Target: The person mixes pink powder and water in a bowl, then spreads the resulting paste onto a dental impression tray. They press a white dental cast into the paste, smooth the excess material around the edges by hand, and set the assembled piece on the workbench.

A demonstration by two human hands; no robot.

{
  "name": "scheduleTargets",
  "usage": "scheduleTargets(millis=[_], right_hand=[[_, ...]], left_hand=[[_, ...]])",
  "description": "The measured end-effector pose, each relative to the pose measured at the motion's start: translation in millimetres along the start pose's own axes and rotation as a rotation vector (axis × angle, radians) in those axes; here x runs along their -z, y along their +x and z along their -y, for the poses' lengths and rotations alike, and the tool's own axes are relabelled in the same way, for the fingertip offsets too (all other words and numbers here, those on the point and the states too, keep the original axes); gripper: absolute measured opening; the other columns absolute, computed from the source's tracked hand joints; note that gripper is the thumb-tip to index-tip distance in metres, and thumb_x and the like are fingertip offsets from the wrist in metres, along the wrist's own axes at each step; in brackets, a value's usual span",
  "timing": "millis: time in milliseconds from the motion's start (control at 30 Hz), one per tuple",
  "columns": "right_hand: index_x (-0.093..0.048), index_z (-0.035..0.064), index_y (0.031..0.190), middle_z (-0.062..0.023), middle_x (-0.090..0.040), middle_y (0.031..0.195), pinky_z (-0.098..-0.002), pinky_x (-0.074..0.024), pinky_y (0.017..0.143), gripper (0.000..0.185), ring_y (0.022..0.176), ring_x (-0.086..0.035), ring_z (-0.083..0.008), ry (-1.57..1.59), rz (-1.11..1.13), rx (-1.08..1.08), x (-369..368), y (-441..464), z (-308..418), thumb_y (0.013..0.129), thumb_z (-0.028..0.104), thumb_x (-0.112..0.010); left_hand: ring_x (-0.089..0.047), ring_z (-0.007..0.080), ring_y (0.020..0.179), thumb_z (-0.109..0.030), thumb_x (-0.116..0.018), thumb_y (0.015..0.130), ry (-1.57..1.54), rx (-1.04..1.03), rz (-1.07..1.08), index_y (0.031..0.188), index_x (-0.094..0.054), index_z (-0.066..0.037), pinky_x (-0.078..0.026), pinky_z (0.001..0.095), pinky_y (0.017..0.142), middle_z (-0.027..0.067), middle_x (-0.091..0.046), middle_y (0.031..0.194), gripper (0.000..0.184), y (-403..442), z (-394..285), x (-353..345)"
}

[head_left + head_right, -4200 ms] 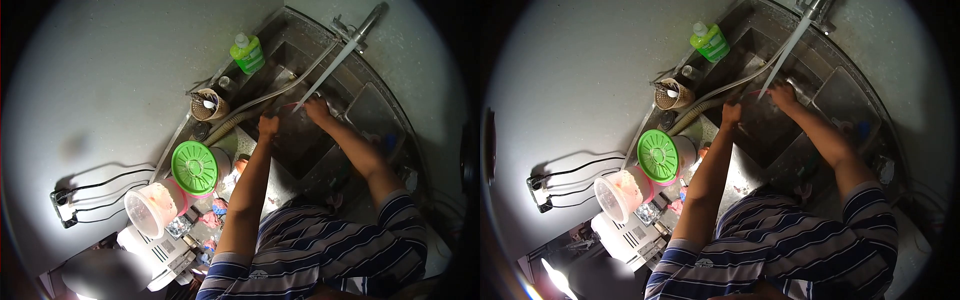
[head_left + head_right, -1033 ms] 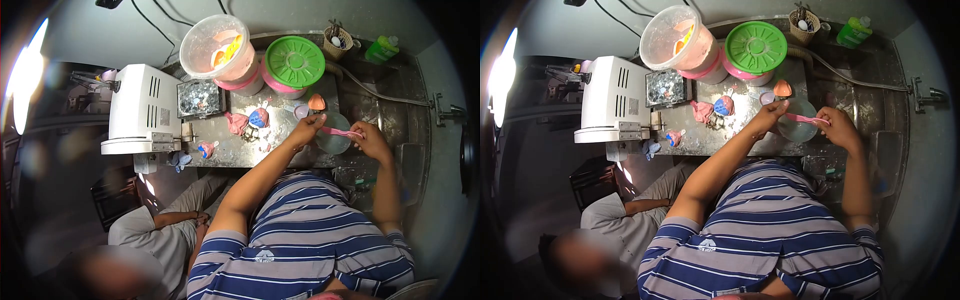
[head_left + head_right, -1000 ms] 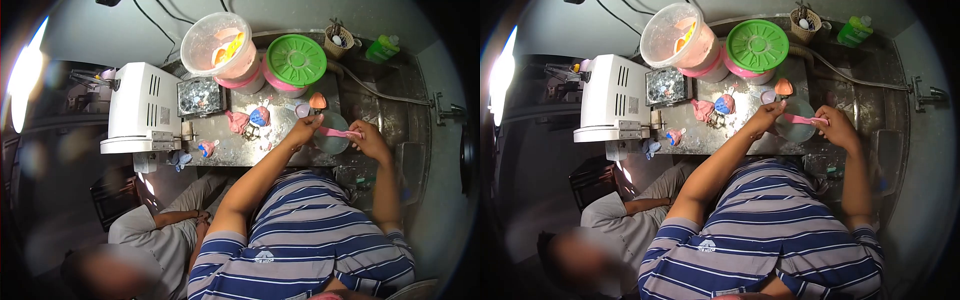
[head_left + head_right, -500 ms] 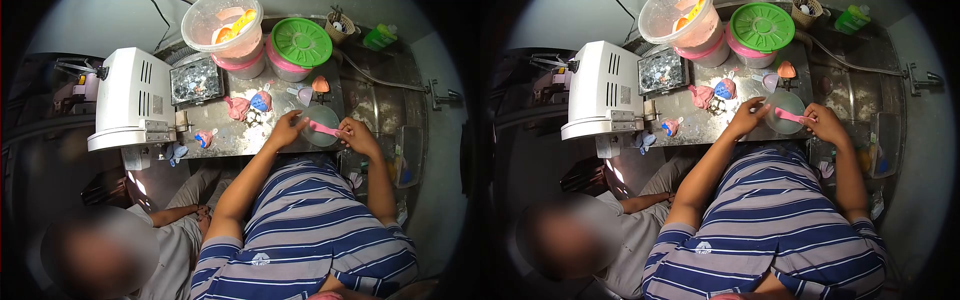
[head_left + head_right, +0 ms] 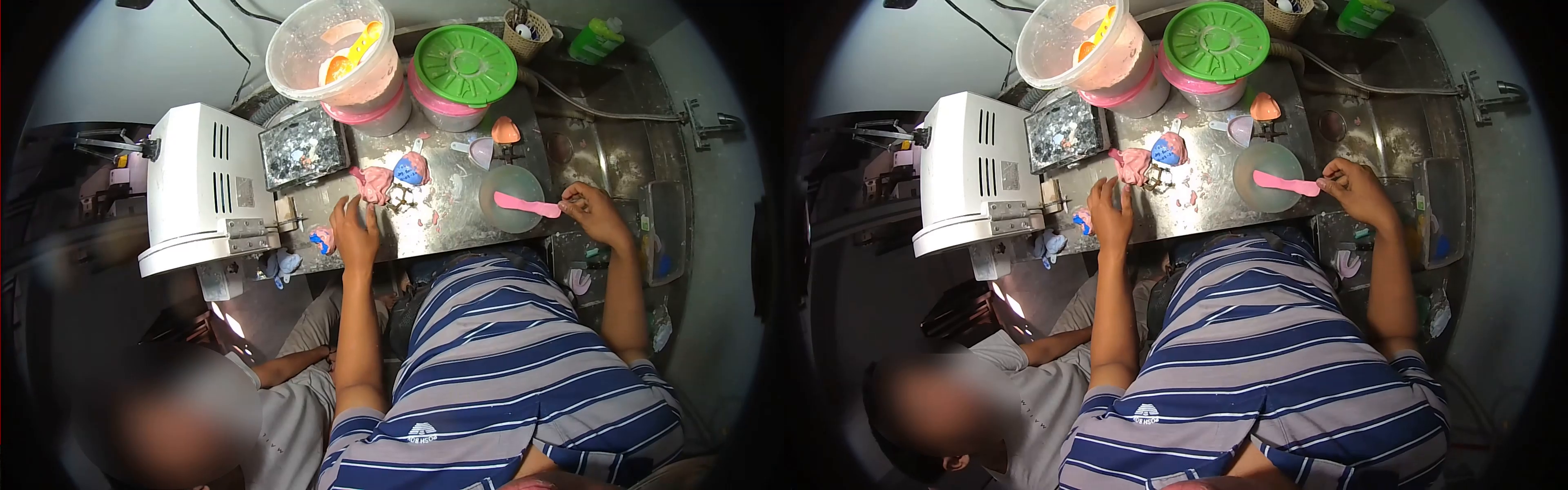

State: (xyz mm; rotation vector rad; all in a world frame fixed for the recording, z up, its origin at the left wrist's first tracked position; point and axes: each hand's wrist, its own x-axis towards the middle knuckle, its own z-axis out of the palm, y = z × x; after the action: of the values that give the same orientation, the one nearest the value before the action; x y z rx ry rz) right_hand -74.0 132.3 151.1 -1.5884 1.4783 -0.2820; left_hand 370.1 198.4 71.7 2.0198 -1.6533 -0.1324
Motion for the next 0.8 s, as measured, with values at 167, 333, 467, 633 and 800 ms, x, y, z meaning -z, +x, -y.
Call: scheduleTargets(millis=[167,333,467,633,800], right_hand=[[-0.061,-0.0022,0.097,-0.0081,-0.067,0.085,-0.028,-0.0487,0.065,0.023,0.074,-0.065,-0.0134,-0.008,0.006,0.024,2,1,10,0.089,0.017,-0.071],[-0.061,-0.0022,0.097,-0.0079,-0.067,0.085,-0.0282,-0.0494,0.066,0.023,0.076,-0.066,-0.0143,-0.006,-0.019,0.013,4,-2,16,0.089,0.017,-0.071],[-0.061,-0.0023,0.097,-0.0078,-0.067,0.084,-0.0281,-0.0494,0.066,0.023,0.076,-0.066,-0.0136,0.034,-0.022,0.014,8,-4,10,0.09,0.017,-0.071],[-0.06,-0.0028,0.096,-0.0076,-0.066,0.083,-0.027,-0.0495,0.067,0.023,0.075,-0.064,-0.0111,0.078,-0.025,-0.04,12,-3,2,0.09,0.016,-0.071],[-0.062,-0.0026,0.093,-0.0073,-0.067,0.082,-0.0258,-0.0495,0.068,0.023,0.072,-0.062,-0.0103,0.041,-0.044,0.024,12,7,9,0.089,0.018,-0.071]], left_hand=[[-0.055,0.0409,0.106,-0.026,-0.067,0.088,-0.229,0.083,-0.078,0.112,-0.062,0.006,-0.044,0.0454,0.092,0.0256,-0.058,0.113,0.04,22,8,-36],[-0.064,0.0274,0.074,-0.025,-0.071,0.085,-0.385,0.464,-0.015,0.098,-0.065,0.007,-0.05,0.0386,0.069,0.0175,-0.066,0.083,0.035,51,42,-82],[-0.058,0.0104,0.067,-0.013,-0.073,0.085,-0.725,0.686,-0.094,0.093,-0.067,0.004,-0.046,0.0252,0.062,0.0063,-0.066,0.077,0.019,59,44,-88],[-0.061,0.012,0.073,-0.005,-0.071,0.085,-1.032,0.876,-0.081,0.095,-0.067,0.004,-0.047,0.024,0.066,0.0057,-0.068,0.085,0.014,62,49,-80],[-0.065,0.0169,0.078,0.0,-0.067,0.087,-1.119,0.997,-0.149,0.095,-0.064,0.006,-0.052,0.0252,0.07,0.0111,-0.069,0.089,0.011,65,40,-73]])
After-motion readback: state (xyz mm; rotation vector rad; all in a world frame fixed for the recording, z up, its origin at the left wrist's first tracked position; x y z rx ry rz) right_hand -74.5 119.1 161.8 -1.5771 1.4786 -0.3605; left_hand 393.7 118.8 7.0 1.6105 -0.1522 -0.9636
